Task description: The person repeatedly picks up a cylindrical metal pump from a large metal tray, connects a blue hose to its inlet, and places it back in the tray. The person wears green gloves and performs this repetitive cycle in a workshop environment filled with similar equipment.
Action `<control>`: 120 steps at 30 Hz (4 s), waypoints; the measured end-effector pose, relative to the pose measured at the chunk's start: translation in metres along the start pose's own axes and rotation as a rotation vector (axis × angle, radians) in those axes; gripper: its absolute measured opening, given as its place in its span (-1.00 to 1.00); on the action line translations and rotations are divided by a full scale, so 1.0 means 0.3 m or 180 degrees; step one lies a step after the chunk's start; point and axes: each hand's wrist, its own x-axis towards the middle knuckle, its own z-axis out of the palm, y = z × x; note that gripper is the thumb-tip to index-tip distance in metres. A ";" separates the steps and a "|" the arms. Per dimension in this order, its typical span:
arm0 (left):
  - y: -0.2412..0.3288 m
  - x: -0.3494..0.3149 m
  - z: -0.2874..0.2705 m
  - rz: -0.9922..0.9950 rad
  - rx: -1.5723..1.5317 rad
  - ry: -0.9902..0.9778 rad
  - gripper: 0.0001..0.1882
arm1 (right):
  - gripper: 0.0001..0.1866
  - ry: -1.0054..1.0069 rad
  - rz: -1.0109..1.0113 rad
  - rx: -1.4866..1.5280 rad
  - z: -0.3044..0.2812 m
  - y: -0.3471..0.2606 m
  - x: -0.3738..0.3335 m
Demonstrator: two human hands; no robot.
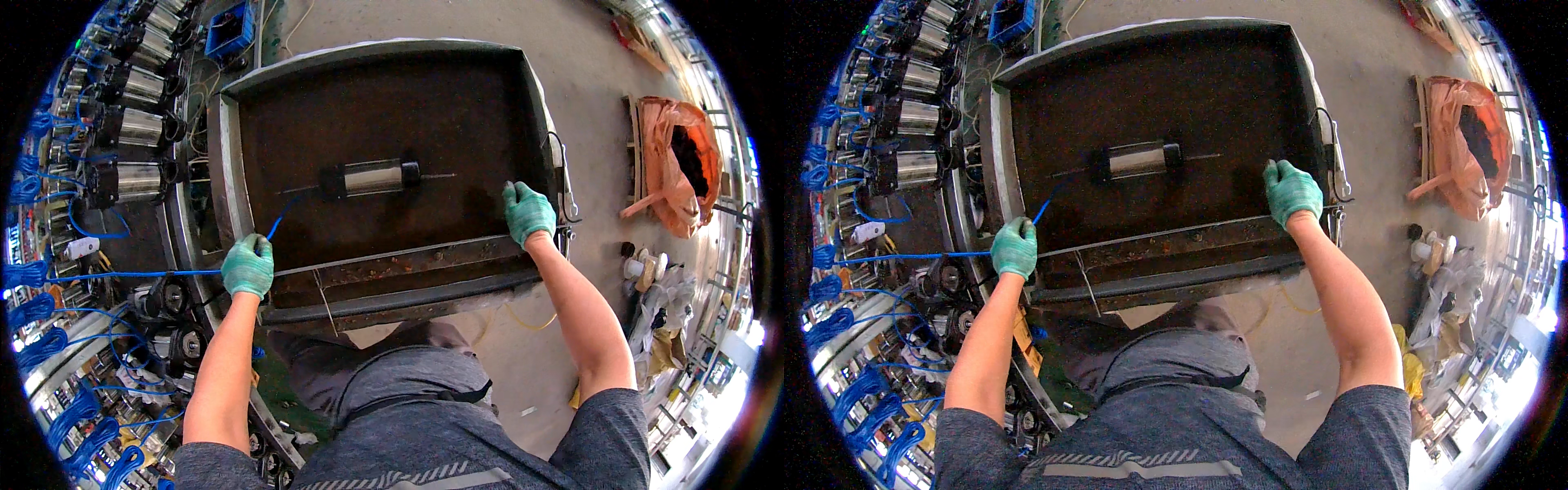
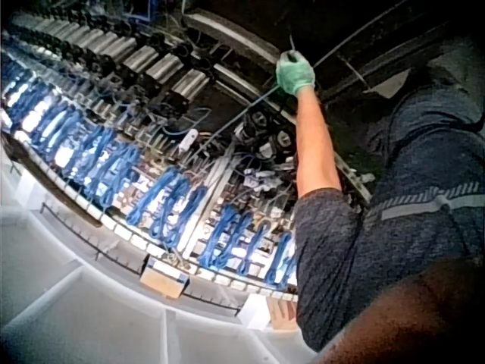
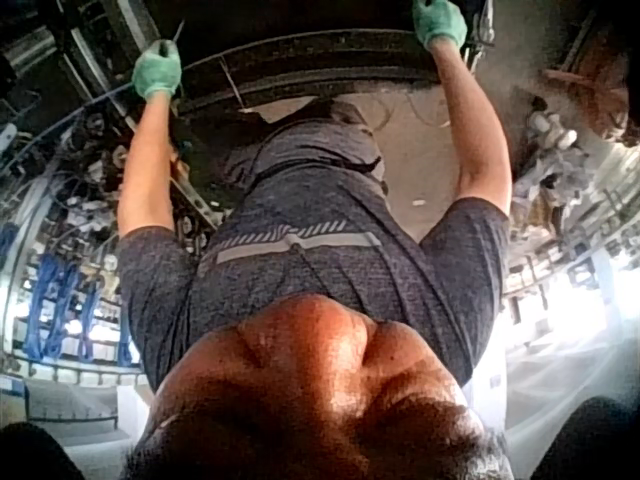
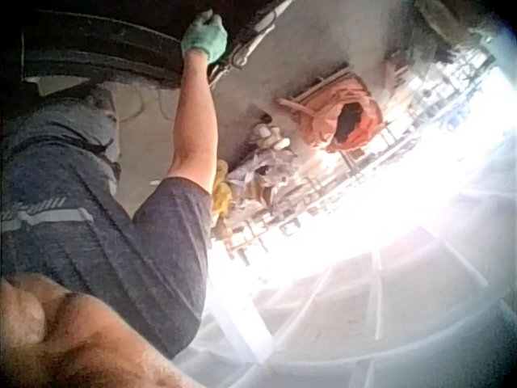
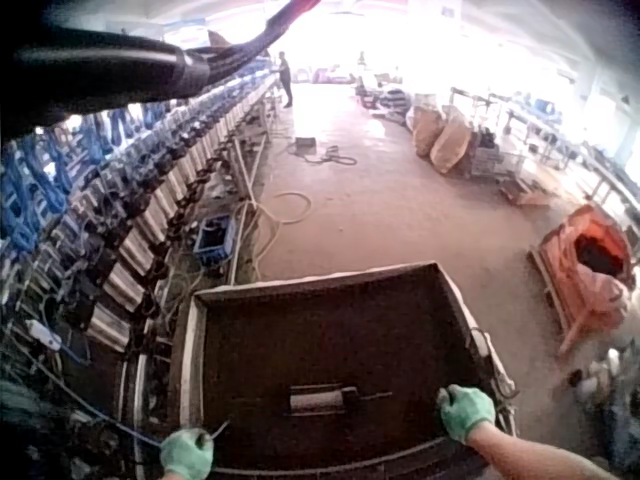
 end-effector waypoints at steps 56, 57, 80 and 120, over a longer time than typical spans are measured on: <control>0.678 0.068 0.215 -0.0322 -0.2800 -0.1324 -0.69 | -0.59 0.0094 -0.0064 0.0788 -0.004 0.053 0.003; 0.681 0.061 0.208 -0.0220 -0.2710 -0.1277 -0.69 | -0.59 0.0065 -0.0054 0.0786 -0.007 0.052 0.003; 0.619 0.036 0.256 0.0080 -0.2549 -0.1072 -0.69 | -0.59 0.0175 -0.0057 0.0810 -0.006 0.050 -0.001; 0.531 0.070 0.302 0.0204 -0.2362 -0.0822 -0.72 | -0.58 -0.0064 -0.0022 0.0891 -0.041 0.048 -0.012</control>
